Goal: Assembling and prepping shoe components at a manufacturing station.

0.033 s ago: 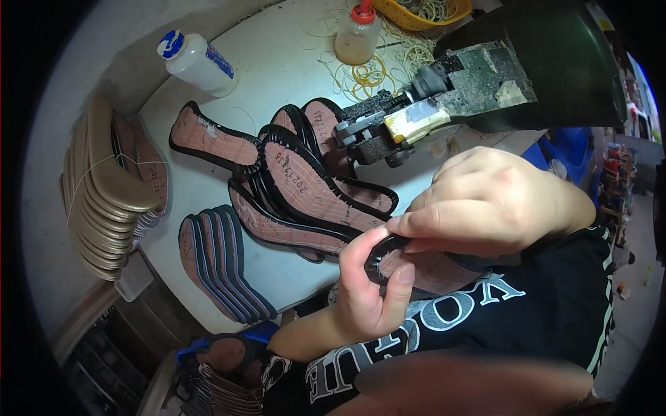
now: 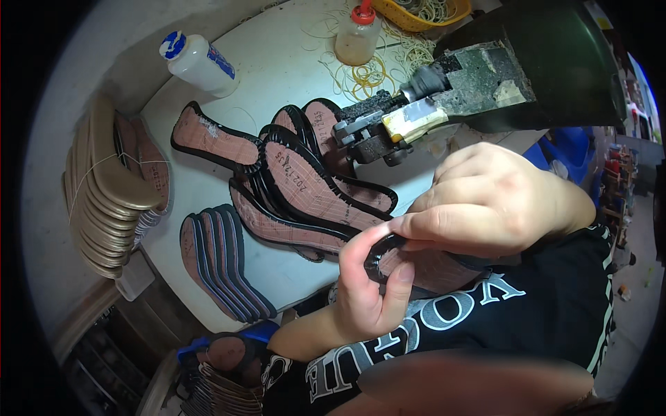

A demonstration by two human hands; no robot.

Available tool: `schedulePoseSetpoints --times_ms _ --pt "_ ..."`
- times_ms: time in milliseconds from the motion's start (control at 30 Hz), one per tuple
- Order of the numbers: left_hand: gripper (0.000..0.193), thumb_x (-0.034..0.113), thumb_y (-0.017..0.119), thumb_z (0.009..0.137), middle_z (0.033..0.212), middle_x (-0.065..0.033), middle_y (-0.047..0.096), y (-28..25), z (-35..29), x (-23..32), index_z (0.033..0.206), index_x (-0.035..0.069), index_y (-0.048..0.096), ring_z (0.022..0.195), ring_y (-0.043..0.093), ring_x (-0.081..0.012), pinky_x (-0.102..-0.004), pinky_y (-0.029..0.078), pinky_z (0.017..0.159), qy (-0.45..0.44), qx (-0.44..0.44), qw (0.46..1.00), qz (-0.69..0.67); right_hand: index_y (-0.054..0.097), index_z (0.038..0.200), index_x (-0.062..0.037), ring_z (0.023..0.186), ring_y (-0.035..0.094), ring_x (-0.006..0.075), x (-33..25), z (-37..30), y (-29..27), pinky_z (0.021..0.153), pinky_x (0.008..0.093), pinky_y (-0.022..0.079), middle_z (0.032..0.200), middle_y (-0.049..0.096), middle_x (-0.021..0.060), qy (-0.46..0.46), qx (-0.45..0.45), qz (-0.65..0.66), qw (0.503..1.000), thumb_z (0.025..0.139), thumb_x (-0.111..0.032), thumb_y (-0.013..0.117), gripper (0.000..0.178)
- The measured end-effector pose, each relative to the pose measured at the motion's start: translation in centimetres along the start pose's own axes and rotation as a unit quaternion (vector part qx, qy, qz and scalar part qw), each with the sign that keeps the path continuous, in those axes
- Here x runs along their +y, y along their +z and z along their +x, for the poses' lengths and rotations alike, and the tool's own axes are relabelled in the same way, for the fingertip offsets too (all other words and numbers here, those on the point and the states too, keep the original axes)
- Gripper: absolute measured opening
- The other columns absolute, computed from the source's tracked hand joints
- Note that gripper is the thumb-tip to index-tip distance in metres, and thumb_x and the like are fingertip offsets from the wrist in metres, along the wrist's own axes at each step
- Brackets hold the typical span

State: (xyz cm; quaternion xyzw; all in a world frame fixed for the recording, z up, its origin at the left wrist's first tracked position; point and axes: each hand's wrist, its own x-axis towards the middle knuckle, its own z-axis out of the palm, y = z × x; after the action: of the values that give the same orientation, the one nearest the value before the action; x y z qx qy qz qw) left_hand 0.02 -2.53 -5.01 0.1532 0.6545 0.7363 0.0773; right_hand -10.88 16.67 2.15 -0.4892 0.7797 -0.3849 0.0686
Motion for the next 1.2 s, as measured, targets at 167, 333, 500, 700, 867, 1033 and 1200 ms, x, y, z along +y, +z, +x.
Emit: schedulePoseSetpoints --times_ms 167,333,500,700,867,1033,1200 --pt "0.045 0.006 0.055 0.092 0.110 -0.0174 0.052 0.9 0.6 0.2 0.128 -0.007 0.031 0.096 0.056 -0.0198 -0.0310 0.045 0.086 -0.023 0.038 0.998 -0.040 0.058 0.077 -0.0051 0.047 0.054 0.0193 -0.9 -1.0 0.9 0.044 0.0311 0.043 0.057 0.052 0.0036 0.024 0.120 -0.121 0.985 0.077 -0.008 0.069 0.011" --pt "0.035 0.009 0.052 0.095 0.108 -0.0113 0.054 1.3 2.3 1.3 0.123 -0.003 0.035 0.094 0.054 -0.0128 -0.0277 0.044 0.085 -0.074 0.050 0.983 -0.158 0.060 0.087 -0.0018 0.064 0.058 0.0098 -1.9 -1.8 0.8 0.057 0.0222 0.044 0.073 0.060 0.0027 0.184 0.199 0.151 0.951 0.079 -0.004 0.070 0.012" --pt "0.035 0.019 0.060 0.093 0.081 0.0015 0.061 -0.2 5.1 1.5 0.120 0.002 0.043 0.060 0.051 -0.0002 -0.0150 0.038 0.049 -0.107 0.071 0.977 -0.171 0.050 0.119 -0.0013 0.088 0.058 0.0059 -2.8 -3.5 2.5 0.078 0.0221 0.048 0.096 0.063 0.0035 0.323 0.135 0.475 0.808 0.086 -0.013 0.068 0.039" --pt "0.020 0.021 0.066 0.090 0.061 0.0060 0.055 -2.8 8.0 2.0 0.081 0.004 0.060 0.053 0.043 0.0019 -0.0153 0.031 0.046 -0.172 0.039 0.983 -0.044 0.064 0.106 -0.0039 0.074 0.056 0.0034 -1.6 -4.6 8.6 0.064 0.0197 0.045 0.090 0.065 -0.0032 0.294 0.156 0.550 0.766 0.094 -0.028 0.058 0.027" --pt "0.022 0.020 0.068 0.087 0.059 0.0058 0.054 -4.3 10.3 1.0 0.074 0.004 0.059 0.052 0.041 0.0000 -0.0183 0.032 0.047 -0.155 0.041 0.986 0.043 0.064 0.102 -0.0037 0.069 0.058 0.0062 -1.3 -2.6 11.1 0.059 0.0211 0.046 0.085 0.065 -0.0002 0.303 0.222 0.589 0.716 0.095 -0.028 0.057 0.026" --pt "0.028 0.025 0.072 0.083 0.059 0.0040 0.054 -5.6 13.3 1.8 0.068 0.005 0.061 0.049 0.043 -0.0017 -0.0176 0.030 0.044 -0.182 -0.014 0.975 0.130 0.059 0.107 0.0038 0.082 0.066 0.0155 -1.8 -0.7 9.8 0.072 0.0295 0.055 0.093 0.067 0.0098 0.245 0.255 0.678 0.645 0.096 -0.024 0.055 0.030" --pt "0.034 0.033 0.073 0.082 0.054 0.0033 0.052 -5.0 14.9 3.2 0.065 0.005 0.061 0.041 0.041 -0.0027 -0.0190 0.028 0.037 -0.241 -0.050 0.951 0.187 0.061 0.104 0.0035 0.079 0.065 0.0137 -0.8 -1.3 8.5 0.071 0.0266 0.053 0.091 0.067 0.0083 0.273 0.260 0.660 0.650 0.094 -0.023 0.058 0.029"
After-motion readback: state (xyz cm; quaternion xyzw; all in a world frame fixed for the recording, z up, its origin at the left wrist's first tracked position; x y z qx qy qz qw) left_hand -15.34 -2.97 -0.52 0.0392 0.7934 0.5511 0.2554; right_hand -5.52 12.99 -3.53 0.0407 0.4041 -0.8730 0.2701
